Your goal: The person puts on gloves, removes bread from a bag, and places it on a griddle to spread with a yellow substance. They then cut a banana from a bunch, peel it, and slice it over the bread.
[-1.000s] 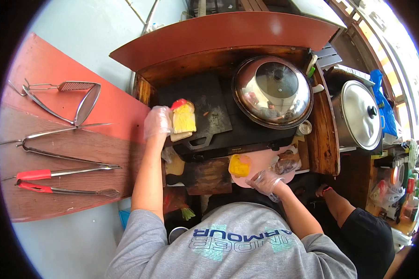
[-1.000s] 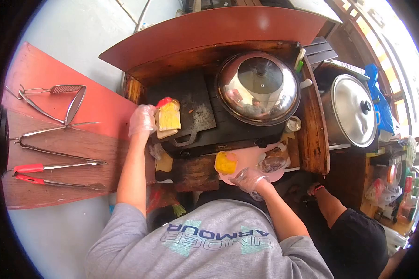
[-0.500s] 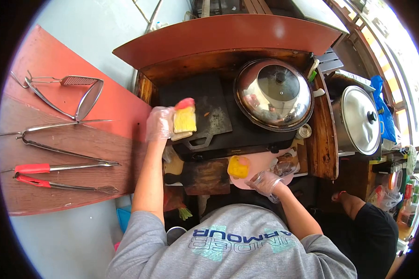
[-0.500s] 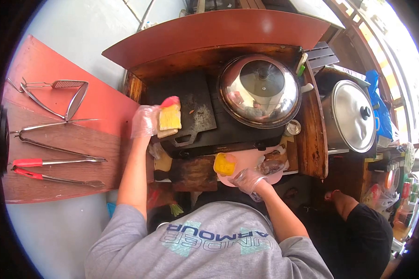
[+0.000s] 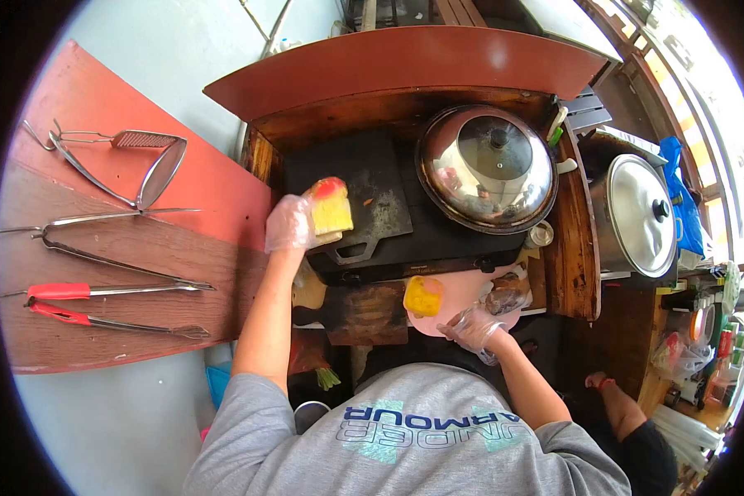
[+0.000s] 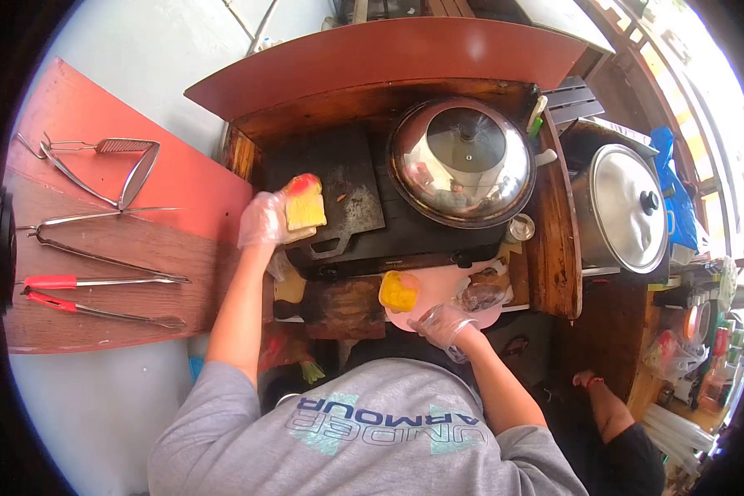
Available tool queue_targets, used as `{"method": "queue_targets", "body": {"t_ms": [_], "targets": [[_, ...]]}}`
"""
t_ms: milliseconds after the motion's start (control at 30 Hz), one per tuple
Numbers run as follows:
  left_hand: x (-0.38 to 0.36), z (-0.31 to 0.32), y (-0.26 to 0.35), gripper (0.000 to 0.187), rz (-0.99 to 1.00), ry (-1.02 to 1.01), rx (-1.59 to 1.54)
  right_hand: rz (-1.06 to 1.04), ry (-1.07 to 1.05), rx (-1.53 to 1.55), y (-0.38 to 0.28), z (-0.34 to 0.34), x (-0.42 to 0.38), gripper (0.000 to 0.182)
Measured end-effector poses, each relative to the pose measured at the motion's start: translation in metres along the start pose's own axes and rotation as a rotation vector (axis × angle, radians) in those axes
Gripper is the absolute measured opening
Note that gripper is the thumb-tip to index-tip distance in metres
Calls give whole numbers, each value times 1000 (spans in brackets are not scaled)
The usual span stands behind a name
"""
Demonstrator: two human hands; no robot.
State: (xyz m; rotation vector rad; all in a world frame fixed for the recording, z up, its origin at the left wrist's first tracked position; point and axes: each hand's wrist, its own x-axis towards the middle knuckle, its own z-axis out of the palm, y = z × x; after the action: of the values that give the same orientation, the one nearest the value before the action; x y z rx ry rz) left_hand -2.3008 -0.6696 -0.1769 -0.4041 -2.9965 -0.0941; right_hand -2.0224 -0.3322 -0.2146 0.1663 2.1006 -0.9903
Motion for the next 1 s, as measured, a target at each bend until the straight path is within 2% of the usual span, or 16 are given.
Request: {"method": "queue_targets", "body": {"t_ms": [100,167,200,300,333,400,500,567,633,667,700,767,800,833,900,1000], "targets": [[-28,-46,28,14,1,-175,69,12,0,-16,-8,-8,-3,55],[-34,-69,35,14,-331,-469,-354,9,-7,-74,-6,-7,-3,52],[-37,-28,-4,17,-155,-319,-386,16,-10,-30,1,-4,0,52],[-27,-28,-1,17,-151,33,-299,22,-7,-4,1,-2,2,52],[-33,-28,-3,17,-157,38,-299,29,2,-18,-1,-4,0,52],[-48,-26,-2,18,-300,-181,-359,-8,18,-89,-9,-12,-2,52],[-77,-37,-2,20,-234,-328,-319,-32,11,-108,-2,-12,1,52],[-77,-30,-5,21,-235,-331,-395,-31,-10,-75,2,-8,5,53],[-56,-28,4,19,-223,5,-421,11,-31,-176,-2,-8,8,53],[-43,-10,-2,20,-157,55,-406,8,-30,-176,-5,-7,9,53],[-33,-9,3,22,-131,-54,-268,-36,-34,-169,-8,-6,8,58],[-40,-11,24,22,-81,-30,-207,-70,-36,-167,-10,-5,6,64],[-44,-5,31,19,-315,-132,-505,-83,11,-169,-10,-3,6,63],[-49,-16,39,19,-320,-135,-511,-98,56,-171,-10,-1,6,63],[-59,-42,49,16,-124,-272,-82,-50,12,-141,-8,-2,7,63],[-49,-38,46,18,-60,-96,-85,-11,-32,-112,-8,2,8,63]]}}
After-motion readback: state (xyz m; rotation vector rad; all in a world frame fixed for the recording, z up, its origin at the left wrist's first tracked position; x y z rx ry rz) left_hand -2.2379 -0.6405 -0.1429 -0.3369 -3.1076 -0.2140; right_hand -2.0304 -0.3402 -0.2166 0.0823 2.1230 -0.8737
